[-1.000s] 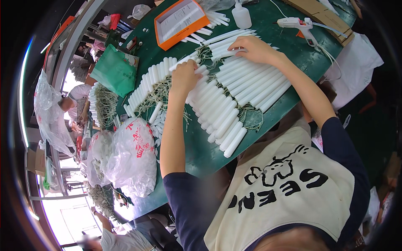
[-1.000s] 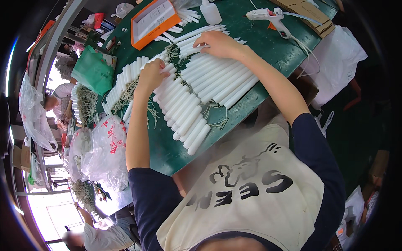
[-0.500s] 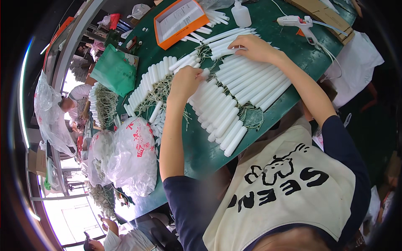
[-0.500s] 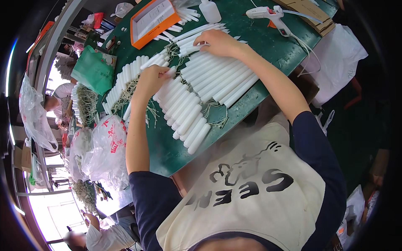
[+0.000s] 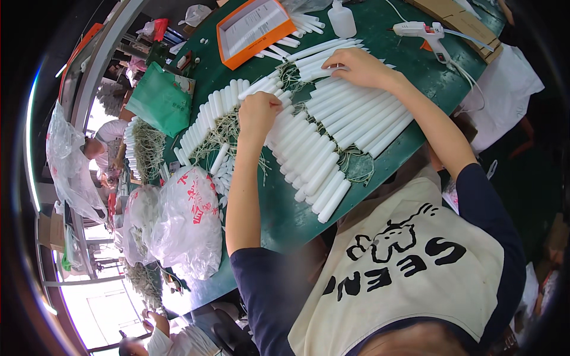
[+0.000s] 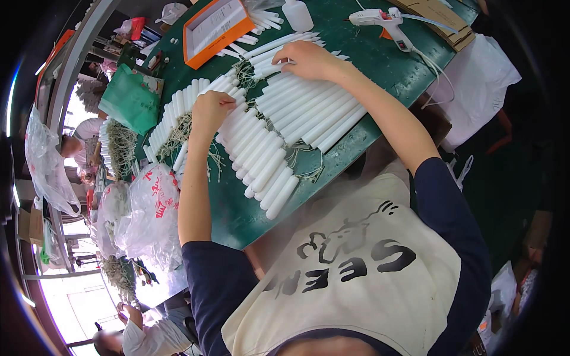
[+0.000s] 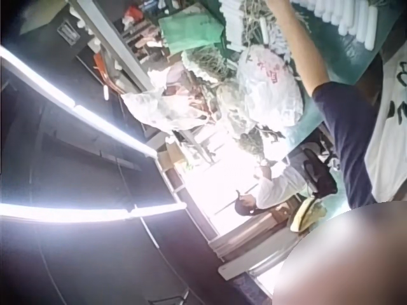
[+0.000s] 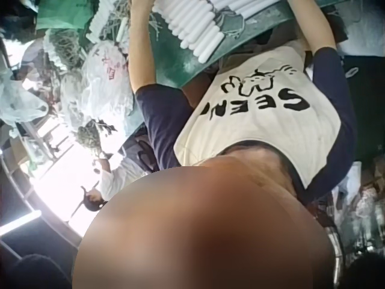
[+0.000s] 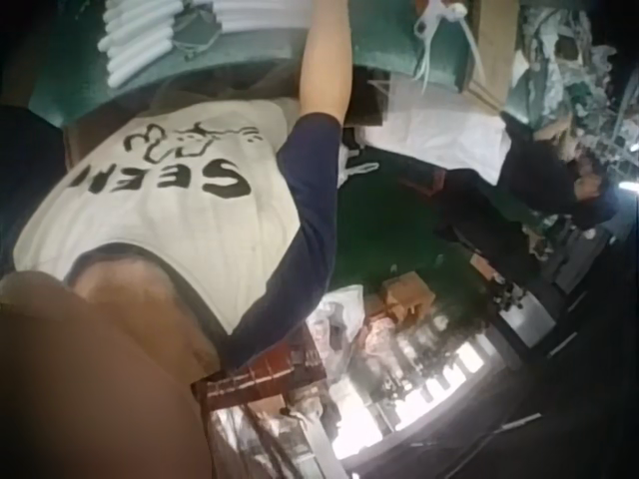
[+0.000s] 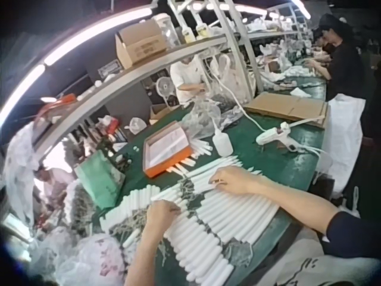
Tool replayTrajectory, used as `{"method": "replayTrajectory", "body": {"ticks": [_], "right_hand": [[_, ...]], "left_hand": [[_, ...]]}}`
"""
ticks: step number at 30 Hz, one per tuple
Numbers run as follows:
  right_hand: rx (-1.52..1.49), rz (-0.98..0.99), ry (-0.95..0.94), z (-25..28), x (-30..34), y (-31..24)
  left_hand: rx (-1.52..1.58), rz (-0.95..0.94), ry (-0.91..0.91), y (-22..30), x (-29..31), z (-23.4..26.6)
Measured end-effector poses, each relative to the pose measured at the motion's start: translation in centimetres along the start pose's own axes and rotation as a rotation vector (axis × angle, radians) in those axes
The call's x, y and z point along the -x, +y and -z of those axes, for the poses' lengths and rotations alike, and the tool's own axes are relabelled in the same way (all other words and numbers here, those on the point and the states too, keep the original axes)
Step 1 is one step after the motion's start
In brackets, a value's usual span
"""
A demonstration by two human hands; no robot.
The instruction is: The person is assembling artificial plants by attaching green plastic foliage to white tubes using a hot glue gun.
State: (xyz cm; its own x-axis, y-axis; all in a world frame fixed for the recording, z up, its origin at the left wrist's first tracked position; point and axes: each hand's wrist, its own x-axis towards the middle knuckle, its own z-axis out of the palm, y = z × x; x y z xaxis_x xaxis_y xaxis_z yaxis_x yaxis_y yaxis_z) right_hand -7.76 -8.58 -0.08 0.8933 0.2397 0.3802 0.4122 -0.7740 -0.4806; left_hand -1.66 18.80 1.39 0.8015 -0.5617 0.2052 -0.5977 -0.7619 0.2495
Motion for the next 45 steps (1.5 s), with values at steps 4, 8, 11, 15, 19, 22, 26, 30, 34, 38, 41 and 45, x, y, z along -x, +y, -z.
{"method": "replayTrajectory", "body": {"ticks": [4,8,11,15,19,22,26,30,34,38,41,45], "right_hand": [[-0.021,0.013,0.027,-0.2,-0.1,0.0],[-0.036,-0.024,-0.01,-0.2,-0.3,-0.2],[-0.039,0.004,-0.007,-0.2,-0.1,0.0],[-0.049,0.005,-0.033,-0.1,0.1,0.1],[-0.065,0.016,-0.048,-0.1,0.2,0.2],[-0.055,0.016,-0.036,-0.3,0.2,0.4],[-0.043,-0.02,0.004,-0.2,0.4,0.3],[-0.029,-0.007,-0.007,0.1,0.5,0.3],[-0.02,-0.008,0.03,0.3,0.6,0.0],[-0.08,0.011,-0.001,0.8,0.7,-0.3],[-0.124,0.106,-0.025,0.6,0.5,0.0],[-0.153,0.094,0.032,0.4,0.6,-0.3]], "left_hand": [[-0.036,0.045,0.07,0.5,-0.1,-0.1],[-0.091,-0.076,0.109,-0.4,-0.2,-0.7],[-0.133,-0.058,0.056,-0.4,-0.5,-0.9],[-0.146,-0.093,0.015,-0.4,-0.8,-1.1],[-0.192,-0.13,0.001,-0.6,-0.8,-1.1],[-0.224,-0.135,0.019,-0.9,-0.7,-1.5],[-0.265,-0.124,0.008,-0.3,-0.4,-1.1],[-0.298,-0.077,0.01,1.2,0.1,0.3],[-0.249,-0.105,0.159,1.5,0.4,1.3],[-0.076,-0.111,0.209,1.9,0.5,2.3],[-0.032,-0.071,0.152,1.6,0.6,2.3],[-0.038,0.027,0.051,1.8,0.4,1.4]]}}
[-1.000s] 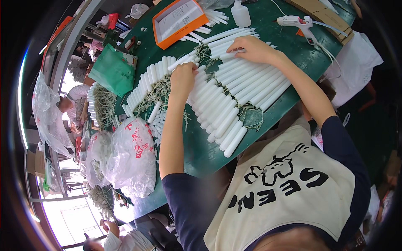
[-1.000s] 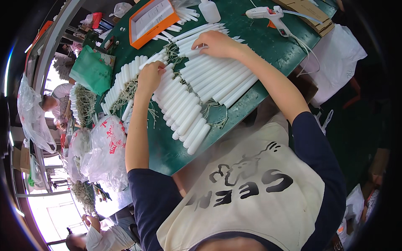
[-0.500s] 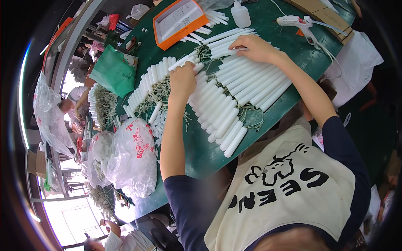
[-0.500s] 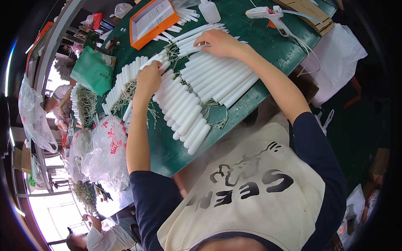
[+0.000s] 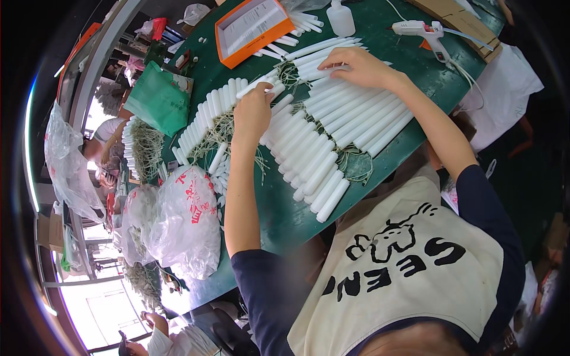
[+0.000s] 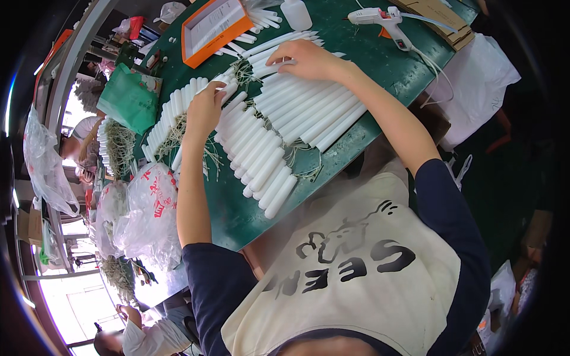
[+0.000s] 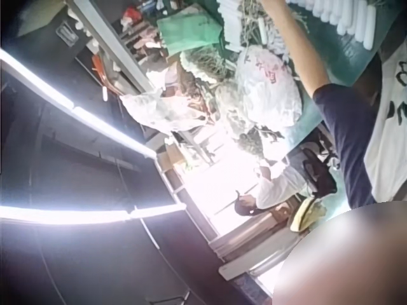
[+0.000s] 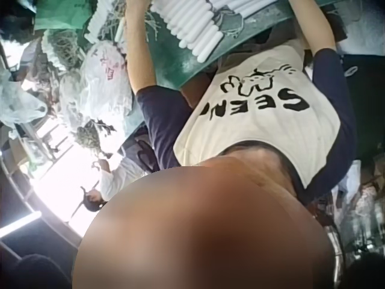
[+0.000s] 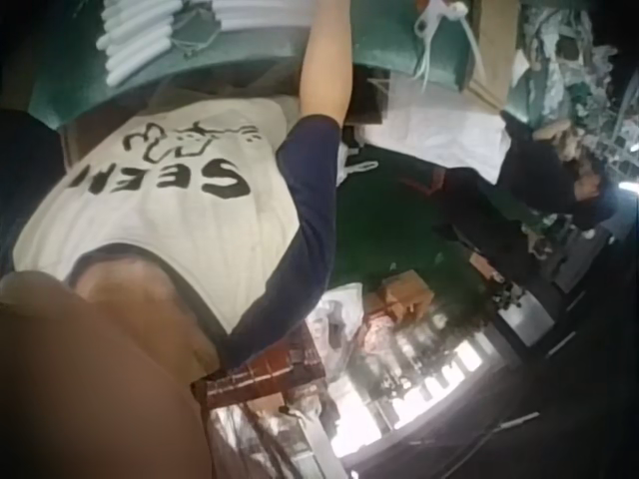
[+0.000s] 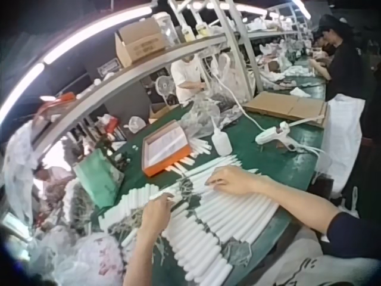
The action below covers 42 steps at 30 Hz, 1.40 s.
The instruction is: The person is assembling artificial plants by attaching green plastic foliage to white tubes using a hot glue gun.
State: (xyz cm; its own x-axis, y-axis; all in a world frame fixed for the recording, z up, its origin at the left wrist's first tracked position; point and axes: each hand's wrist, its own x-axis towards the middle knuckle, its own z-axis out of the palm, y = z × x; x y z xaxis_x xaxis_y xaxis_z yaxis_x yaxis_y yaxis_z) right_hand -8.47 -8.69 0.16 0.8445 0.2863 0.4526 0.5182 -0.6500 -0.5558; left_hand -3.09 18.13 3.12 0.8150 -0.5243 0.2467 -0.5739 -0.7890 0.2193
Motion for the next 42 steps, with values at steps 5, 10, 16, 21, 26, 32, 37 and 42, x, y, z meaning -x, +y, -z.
{"method": "replayTrajectory", "body": {"ticks": [5,10,16,21,26,32,37,42], "right_hand": [[0.004,0.013,0.035,-0.6,-0.4,-0.2],[0.044,-0.006,0.049,-0.5,-0.4,0.5],[0.095,-0.057,0.07,-0.7,-0.5,1.0],[0.157,-0.091,0.096,-0.9,-0.3,1.4],[0.143,-0.083,0.093,-1.1,-0.2,1.4],[0.113,-0.104,0.05,-1.1,-0.2,1.3],[0.117,-0.106,0.074,-1.1,0.0,1.6],[0.108,-0.114,0.077,-1.0,0.0,1.4]], "left_hand": [[0.126,-0.118,0.051,-1.7,-0.2,-2.3],[-0.003,-0.273,0.065,-2.0,-0.1,-1.9],[-0.023,-0.244,-0.02,-1.4,0.5,-0.9],[0.016,-0.199,-0.155,-1.7,-0.1,-0.4],[0.052,-0.212,-0.127,-2.1,-0.1,-1.4],[-0.028,-0.171,-0.146,-2.2,-0.3,-2.0],[0.086,-0.025,-0.295,-1.4,-0.7,-1.0],[0.233,0.061,-0.141,-2.0,-1.0,-1.6]]}}
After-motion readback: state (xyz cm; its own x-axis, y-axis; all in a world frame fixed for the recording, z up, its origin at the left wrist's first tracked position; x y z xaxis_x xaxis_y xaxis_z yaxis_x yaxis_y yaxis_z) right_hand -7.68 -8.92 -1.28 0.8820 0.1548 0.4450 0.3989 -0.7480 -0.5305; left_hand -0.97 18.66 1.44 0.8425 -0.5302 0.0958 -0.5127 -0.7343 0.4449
